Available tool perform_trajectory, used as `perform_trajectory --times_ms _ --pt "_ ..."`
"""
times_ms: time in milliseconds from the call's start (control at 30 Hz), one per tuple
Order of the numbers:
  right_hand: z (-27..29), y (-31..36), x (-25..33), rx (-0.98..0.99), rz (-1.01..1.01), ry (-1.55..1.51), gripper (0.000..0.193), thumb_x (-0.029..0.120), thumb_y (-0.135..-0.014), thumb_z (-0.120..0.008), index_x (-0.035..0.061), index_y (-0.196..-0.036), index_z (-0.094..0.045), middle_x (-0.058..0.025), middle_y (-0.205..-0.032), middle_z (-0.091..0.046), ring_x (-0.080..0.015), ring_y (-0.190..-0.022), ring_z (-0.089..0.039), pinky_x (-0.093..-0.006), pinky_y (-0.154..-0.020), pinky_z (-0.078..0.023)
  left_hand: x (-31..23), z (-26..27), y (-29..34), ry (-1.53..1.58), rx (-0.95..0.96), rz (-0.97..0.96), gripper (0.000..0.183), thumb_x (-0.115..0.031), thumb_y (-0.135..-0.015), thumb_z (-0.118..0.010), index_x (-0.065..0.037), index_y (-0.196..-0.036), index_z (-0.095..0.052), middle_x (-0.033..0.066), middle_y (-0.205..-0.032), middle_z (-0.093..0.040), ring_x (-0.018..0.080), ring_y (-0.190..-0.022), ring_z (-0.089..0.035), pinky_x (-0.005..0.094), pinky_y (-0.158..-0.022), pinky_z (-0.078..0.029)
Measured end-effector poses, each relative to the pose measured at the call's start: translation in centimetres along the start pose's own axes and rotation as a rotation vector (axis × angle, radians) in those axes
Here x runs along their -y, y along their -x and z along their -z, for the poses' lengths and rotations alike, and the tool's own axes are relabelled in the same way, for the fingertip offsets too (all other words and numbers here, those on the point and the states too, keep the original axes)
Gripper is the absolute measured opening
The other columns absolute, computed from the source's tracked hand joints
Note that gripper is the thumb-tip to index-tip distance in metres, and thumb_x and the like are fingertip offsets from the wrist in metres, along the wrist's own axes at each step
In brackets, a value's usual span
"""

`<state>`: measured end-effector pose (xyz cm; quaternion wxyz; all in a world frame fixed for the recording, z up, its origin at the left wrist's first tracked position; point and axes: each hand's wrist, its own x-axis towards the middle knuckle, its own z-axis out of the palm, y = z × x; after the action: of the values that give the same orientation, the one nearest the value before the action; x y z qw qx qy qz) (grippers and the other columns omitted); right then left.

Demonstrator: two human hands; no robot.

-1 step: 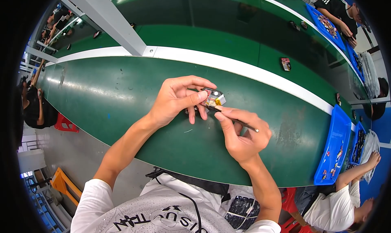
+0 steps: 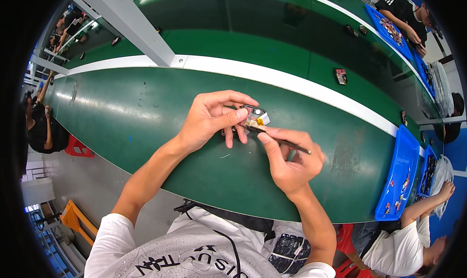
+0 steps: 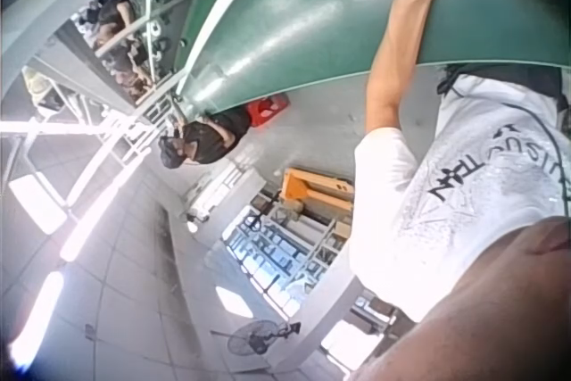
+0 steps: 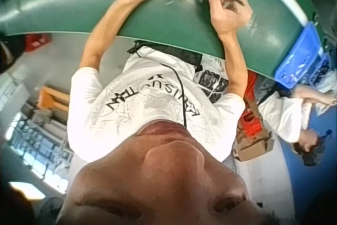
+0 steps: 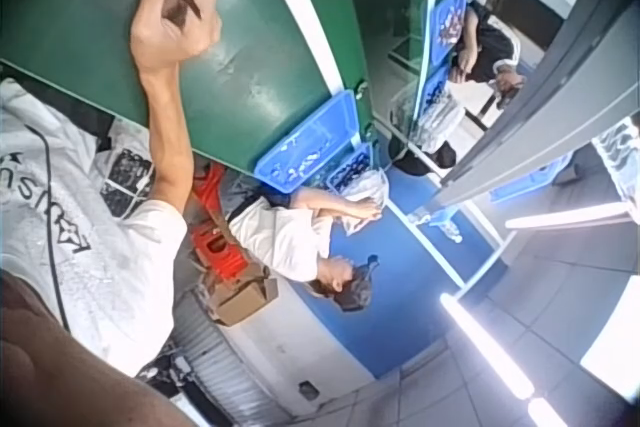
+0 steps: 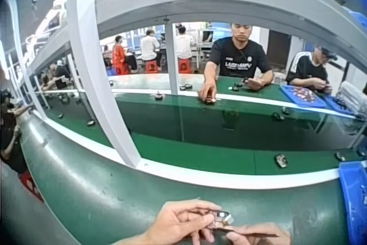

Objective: Assembling small electronic modules using tweezers at a production line workstation.

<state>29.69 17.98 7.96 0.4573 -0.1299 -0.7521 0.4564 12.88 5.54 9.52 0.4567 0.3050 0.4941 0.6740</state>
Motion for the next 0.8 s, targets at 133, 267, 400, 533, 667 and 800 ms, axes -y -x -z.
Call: perform_trajectory --times_ms 133,267,400,533,667,800 --pt "0.28 -0.13 -0.31 0.004 -0.097 -0.074 0.016 -0.003 -0.081 -0.083 -0.0014 -0.091 -0.071 -0.009 -0.085 -0.077 -0.0012 -0.051 -0.051 -0.0169 -0.047 -0.037 -0.02 -0.07 0.09 -0.007 -0.006 0.002 0.03 -0.01 -0.1 -0.064 0.009 -0.123 -0.064 0.0184 -0.1 -0.071 0.0195 -0.069 -0.073 0.0246 -0.046 -0.055" --pt "0.23 -0.3 -0.23 0.001 -0.05 -0.086 0.018 -0.004 -0.082 -0.082 -0.0022 -0.094 -0.069 -0.0102 -0.089 -0.077 -0.0013 -0.052 -0.052 -0.0167 -0.047 -0.037 -0.24 0.0 0.02 -0.01 -0.016 0.012 0.03 -0.011 -0.1 -0.064 0.009 -0.123 -0.064 0.0183 -0.1 -0.071 0.0193 -0.069 -0.073 0.0246 -0.046 -0.055" --pt "0.08 -0.19 -0.37 0.034 0.032 -0.028 0.018 -0.004 -0.081 -0.082 -0.0015 -0.093 -0.069 -0.0102 -0.089 -0.078 -0.0014 -0.049 -0.051 -0.017 -0.046 -0.037 -0.28 -0.02 0.1 -0.004 -0.015 0.018 0.031 -0.011 -0.1 -0.064 0.009 -0.123 -0.064 0.0184 -0.1 -0.071 0.0191 -0.068 -0.073 0.0247 -0.046 -0.055" --pt "0.16 -0.18 -0.51 0.048 0.055 -0.022 0.019 -0.004 -0.08 -0.083 -0.0009 -0.093 -0.069 -0.0105 -0.09 -0.078 -0.0014 -0.047 -0.05 -0.0174 -0.045 -0.036 -0.26 -0.06 0.08 -0.007 -0.008 0.011 0.03 -0.01 -0.1 -0.064 0.01 -0.123 -0.064 0.0186 -0.101 -0.071 0.019 -0.068 -0.073 0.0247 -0.046 -0.055" --pt "0.18 -0.49 -0.18 0.067 0.082 -0.017 0.017 -0.004 -0.079 -0.083 0.0001 -0.09 -0.07 -0.0116 -0.09 -0.078 -0.0015 -0.046 -0.049 -0.0179 -0.044 -0.035 -0.24 -0.05 0.1 -0.009 -0.005 0.013 0.03 -0.009 -0.1 -0.063 0.01 -0.123 -0.064 0.0186 -0.101 -0.071 0.0187 -0.069 -0.073 0.0245 -0.046 -0.055" --pt "0.31 -0.53 -0.08 0.106 0.161 0.031 0.017 -0.005 -0.078 -0.083 0.0009 -0.087 -0.07 -0.0133 -0.087 -0.078 -0.0033 -0.043 -0.048 -0.0189 -0.042 -0.036 -0.44 -0.14 0.06 -0.017 -0.002 0.051 0.028 -0.008 -0.099 -0.064 0.01 -0.121 -0.064 0.018 -0.101 -0.071 0.0183 -0.068 -0.072 0.0241 -0.047 -0.055"
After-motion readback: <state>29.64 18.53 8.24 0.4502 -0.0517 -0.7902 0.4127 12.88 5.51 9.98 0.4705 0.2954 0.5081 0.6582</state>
